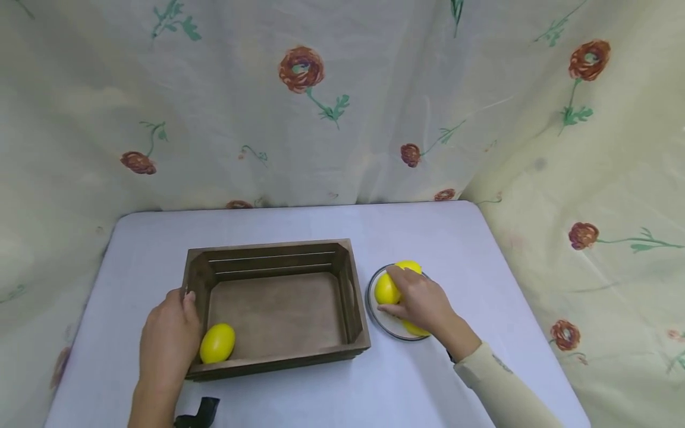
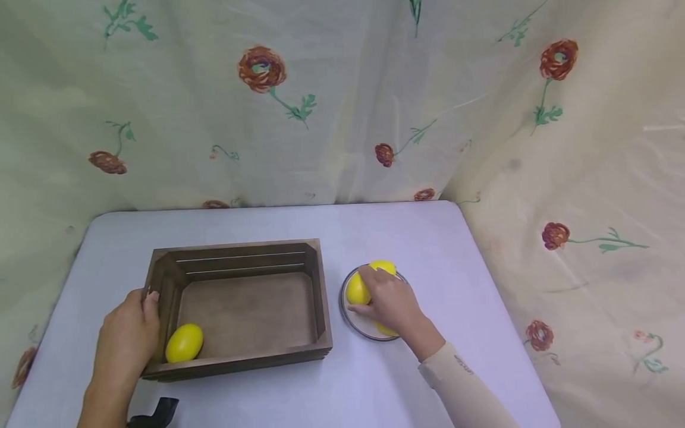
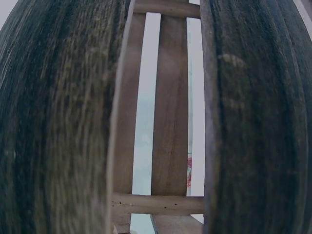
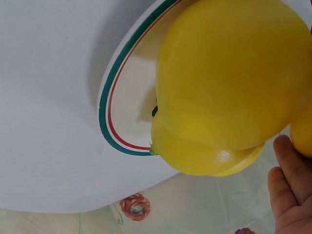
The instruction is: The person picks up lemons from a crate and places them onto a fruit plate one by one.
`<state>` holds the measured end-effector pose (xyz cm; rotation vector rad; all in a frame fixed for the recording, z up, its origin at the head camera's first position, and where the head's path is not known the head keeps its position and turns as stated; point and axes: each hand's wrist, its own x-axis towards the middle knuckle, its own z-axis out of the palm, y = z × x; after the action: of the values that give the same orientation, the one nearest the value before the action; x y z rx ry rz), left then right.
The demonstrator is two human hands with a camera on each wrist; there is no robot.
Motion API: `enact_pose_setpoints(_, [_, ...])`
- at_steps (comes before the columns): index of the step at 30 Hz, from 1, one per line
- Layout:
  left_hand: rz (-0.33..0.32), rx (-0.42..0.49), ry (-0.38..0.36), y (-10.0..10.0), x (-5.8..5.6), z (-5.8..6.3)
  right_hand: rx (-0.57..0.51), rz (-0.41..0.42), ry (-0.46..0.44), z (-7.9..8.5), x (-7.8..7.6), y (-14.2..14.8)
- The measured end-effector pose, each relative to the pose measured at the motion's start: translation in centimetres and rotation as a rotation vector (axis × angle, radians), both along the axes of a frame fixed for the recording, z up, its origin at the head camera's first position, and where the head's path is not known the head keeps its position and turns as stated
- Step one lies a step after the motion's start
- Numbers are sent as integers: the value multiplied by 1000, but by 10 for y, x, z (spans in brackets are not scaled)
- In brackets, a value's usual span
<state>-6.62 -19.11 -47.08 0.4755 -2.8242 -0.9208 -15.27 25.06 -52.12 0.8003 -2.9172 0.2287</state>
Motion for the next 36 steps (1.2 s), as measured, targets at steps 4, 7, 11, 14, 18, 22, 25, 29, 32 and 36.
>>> enact_pose_setpoints(4, [4,3,2,1,-1,-1,21,6,-17,-3,-1,2])
enact_pose_setpoints(7, [5,7,-8,1,-1,-1,32,5,-43,-4,0,3])
enact_pose_setpoints(11, [-4,17,-29,2,-1,-1,31,12,-39,-6,0,4])
enact_pose_setpoints(14, [-10,17,-37,2,-1,0,29,32,-30,-8,-1,5])
enact_pose_setpoints(18, [-17,18,-24,3,-2,-1,30,43,-32,-10,0,8])
enact_pose_setpoints(22, [-18,16,-9,4,-3,-1,29,41,-49,-11,0,10])
enact_pose_setpoints(25, [-15,11,-2,3,-2,-1,30,53,-58,-12,-1,10])
enact_pose_setpoints(29, [-18,8,-1,1,-2,1,37,80,-56,-11,-4,8])
enact_pose_setpoints(32, [-14,3,-2,-1,-2,1,39,101,-52,-9,-7,3])
enact_pose_setpoints(36, [2,1,5,-2,0,1,50,114,-53,-8,-9,-1])
